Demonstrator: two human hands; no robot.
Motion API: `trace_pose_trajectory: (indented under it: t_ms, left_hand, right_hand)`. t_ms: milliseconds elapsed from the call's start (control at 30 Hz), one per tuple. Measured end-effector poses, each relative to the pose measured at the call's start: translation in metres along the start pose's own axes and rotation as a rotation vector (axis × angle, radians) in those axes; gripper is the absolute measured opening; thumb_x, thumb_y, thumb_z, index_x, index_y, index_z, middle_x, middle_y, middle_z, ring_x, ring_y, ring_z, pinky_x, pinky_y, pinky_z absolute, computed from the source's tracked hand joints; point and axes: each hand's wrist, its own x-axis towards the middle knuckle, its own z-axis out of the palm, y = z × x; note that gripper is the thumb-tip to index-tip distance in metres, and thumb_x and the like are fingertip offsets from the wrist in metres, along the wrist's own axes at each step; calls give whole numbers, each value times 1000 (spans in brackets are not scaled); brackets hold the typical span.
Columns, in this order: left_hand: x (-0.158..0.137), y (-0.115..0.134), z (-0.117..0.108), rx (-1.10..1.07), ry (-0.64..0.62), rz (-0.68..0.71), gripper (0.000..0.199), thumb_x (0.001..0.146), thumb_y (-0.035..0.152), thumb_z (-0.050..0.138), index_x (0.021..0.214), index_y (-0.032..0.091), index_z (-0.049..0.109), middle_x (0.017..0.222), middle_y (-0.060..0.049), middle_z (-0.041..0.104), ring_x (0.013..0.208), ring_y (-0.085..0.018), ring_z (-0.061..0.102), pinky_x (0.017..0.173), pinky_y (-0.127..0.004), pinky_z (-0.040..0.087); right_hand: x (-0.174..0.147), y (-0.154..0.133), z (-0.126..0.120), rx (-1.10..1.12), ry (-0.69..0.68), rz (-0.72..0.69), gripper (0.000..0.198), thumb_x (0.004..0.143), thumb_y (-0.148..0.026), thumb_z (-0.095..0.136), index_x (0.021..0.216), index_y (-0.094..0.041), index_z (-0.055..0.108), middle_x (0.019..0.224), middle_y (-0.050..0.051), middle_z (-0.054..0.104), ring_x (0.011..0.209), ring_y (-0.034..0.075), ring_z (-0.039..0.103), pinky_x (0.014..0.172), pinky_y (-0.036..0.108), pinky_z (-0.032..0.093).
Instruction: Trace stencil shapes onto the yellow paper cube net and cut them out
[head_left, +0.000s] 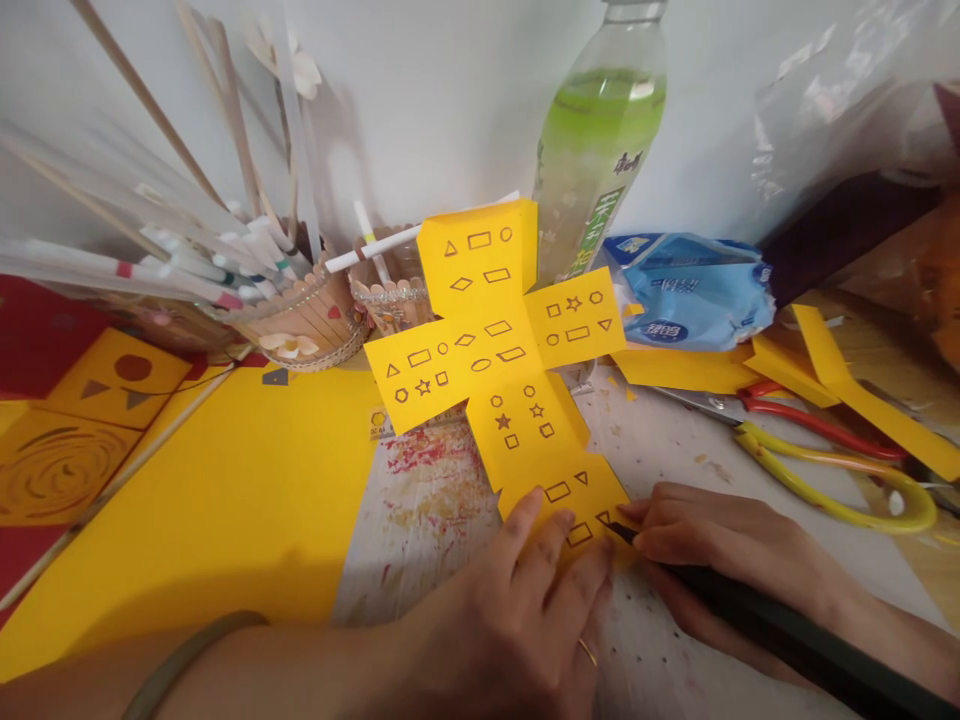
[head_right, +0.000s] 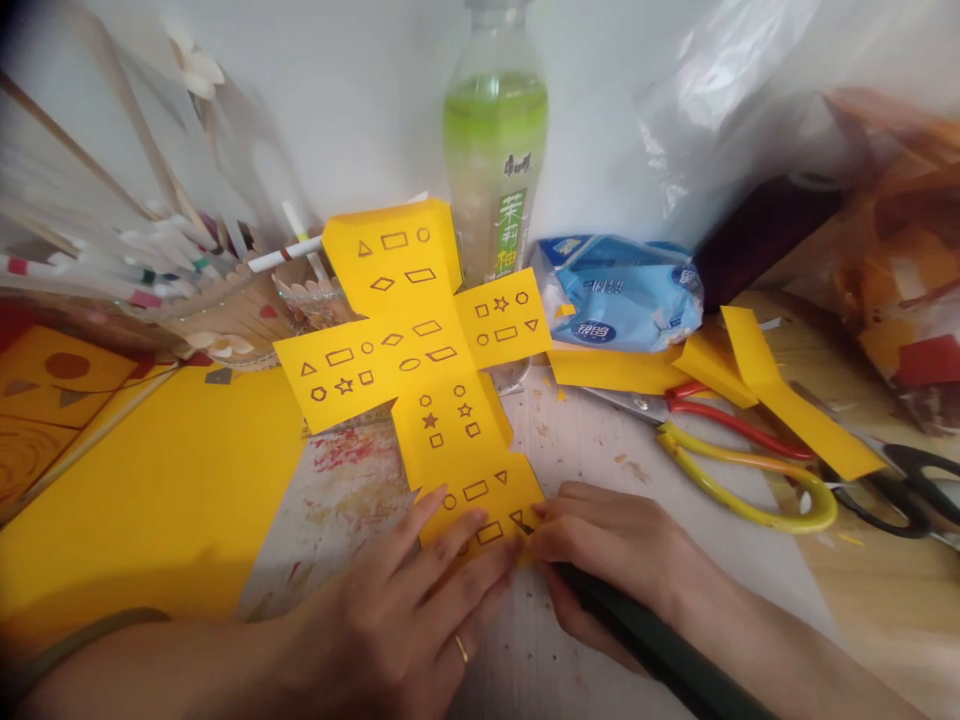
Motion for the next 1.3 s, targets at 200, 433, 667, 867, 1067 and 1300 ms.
trace_pose_trajectory:
  t_ms: [200, 433, 667, 867, 1067, 1300]
  left_hand:
    - [0, -1, -1, -4, -16, -7, 25, 90, 15, 47, 99, 13, 70, 111, -7, 69, 100, -28, 65, 90, -47, 52]
    - [1, -2, -2, -16, 0, -16, 28, 90, 13, 45, 100, 11, 70, 109, -7, 69, 98, -27, 66, 89, -45, 52]
    - [1, -1, 1, -36, 15, -10, 29, 90, 12, 43, 98, 10, 71, 109, -9, 69, 98, -28, 66, 88, -44, 52]
    - [4, -3, 4, -56, 26, -37, 34, 92, 9, 37, 98, 10, 71, 108, -7, 70, 97, -25, 67, 86, -36, 55]
    - [3, -3, 4, -64, 36, -47, 36, 92, 9, 35, 100, 9, 70, 108, -8, 70, 99, -22, 67, 89, -32, 53]
    - [3, -4, 4, -45, 18, -29, 32, 91, 11, 40, 103, 10, 69, 109, -8, 69, 100, -22, 66, 91, -30, 51]
  right_hand:
    - [4, 4, -7, 66, -59, -47, 15, 86, -12, 49, 80, -25, 53, 61, -2, 57, 56, 14, 57, 55, 28, 48]
    - [10, 7, -16, 30, -189, -146, 31, 74, 2, 49, 87, -25, 45, 61, -5, 50, 54, 11, 49, 62, 25, 52]
    - [5, -6, -19, 43, 39, 224, 17, 81, -20, 57, 91, -30, 48, 65, -6, 61, 47, 11, 56, 41, 19, 46]
    - [10, -13, -15, -12, 116, 363, 9, 79, -25, 58, 84, -28, 51, 64, -6, 62, 47, 11, 57, 42, 19, 47]
    - [8, -9, -12, -106, 55, 234, 15, 78, -19, 58, 87, -27, 49, 61, -8, 59, 42, 9, 54, 39, 18, 44]
    - [6, -5, -9, -123, 32, 197, 18, 77, -16, 58, 89, -26, 48, 62, -6, 60, 43, 9, 55, 40, 20, 45]
